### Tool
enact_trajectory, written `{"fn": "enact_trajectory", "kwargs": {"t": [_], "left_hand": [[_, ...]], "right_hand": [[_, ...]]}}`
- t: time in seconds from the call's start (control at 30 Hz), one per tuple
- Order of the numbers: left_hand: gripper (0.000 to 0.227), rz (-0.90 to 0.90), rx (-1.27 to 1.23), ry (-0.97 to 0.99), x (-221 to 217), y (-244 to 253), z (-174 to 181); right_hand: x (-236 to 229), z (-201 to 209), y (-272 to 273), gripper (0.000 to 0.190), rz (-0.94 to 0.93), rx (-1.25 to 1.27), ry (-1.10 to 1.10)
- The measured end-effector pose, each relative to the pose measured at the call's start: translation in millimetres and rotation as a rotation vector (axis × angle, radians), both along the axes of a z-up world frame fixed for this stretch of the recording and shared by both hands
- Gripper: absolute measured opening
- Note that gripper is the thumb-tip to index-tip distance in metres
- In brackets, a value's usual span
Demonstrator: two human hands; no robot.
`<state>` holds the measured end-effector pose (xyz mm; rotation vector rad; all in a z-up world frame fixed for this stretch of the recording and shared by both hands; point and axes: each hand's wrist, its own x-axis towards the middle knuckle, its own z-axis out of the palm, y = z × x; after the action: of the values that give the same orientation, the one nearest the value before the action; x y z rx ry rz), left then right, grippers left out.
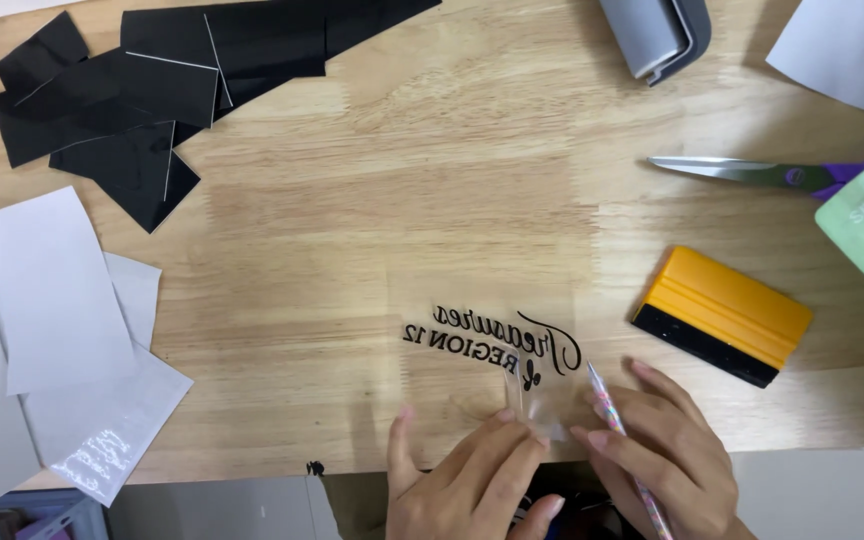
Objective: Weeding a vinyl decal using a weeding tool to remove excess material from the design
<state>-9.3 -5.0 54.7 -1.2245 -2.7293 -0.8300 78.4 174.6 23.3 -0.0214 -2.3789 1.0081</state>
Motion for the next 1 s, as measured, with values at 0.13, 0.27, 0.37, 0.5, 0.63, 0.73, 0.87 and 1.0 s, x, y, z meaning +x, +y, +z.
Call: {"fn": "enact_trajectory", "kwargs": {"t": [0.13, 0.27, 0.37, 0.5, 0.63, 0.73, 0.87, 1.0], "left_hand": [[0.029, -0.096, 0.042, -0.001, -9, -1, 0], [0.029, -0.159, 0.095, -0.215, -19, -7, 5], [0.034, -0.039, 0.199, -0.363, -23, -17, 6], [0.028, 0.116, 0.271, -0.408, -33, -17, 14], [0.01, 0.184, 0.229, -0.07, -52, 10, 20], [0.006, 0.03, 0.21, -0.053, -62, 30, 23], [0.01, -0.091, 0.122, -0.118, -65, 44, 14], [0.01, -0.094, 0.093, -0.09, -67, 51, 14]], "right_hand": [[0, 1, 0, 0.024, -0.042, 0.063, -0.066], [-1, 4, -1, 0.025, -0.083, 0.026, -0.102], [0, 0, 1, 0.031, -0.094, 0.062, -0.118], [2, -3, 1, 0.031, -0.104, 0.078, -0.128], [3, -7, 2, 0.031, -0.105, 0.089, -0.141], [2, -6, 2, 0.03, -0.101, 0.084, -0.133], [3, -6, 6, 0.031, -0.068, 0.102, -0.133], [2, -4, 9, 0.03, -0.057, 0.095, -0.151]]}}
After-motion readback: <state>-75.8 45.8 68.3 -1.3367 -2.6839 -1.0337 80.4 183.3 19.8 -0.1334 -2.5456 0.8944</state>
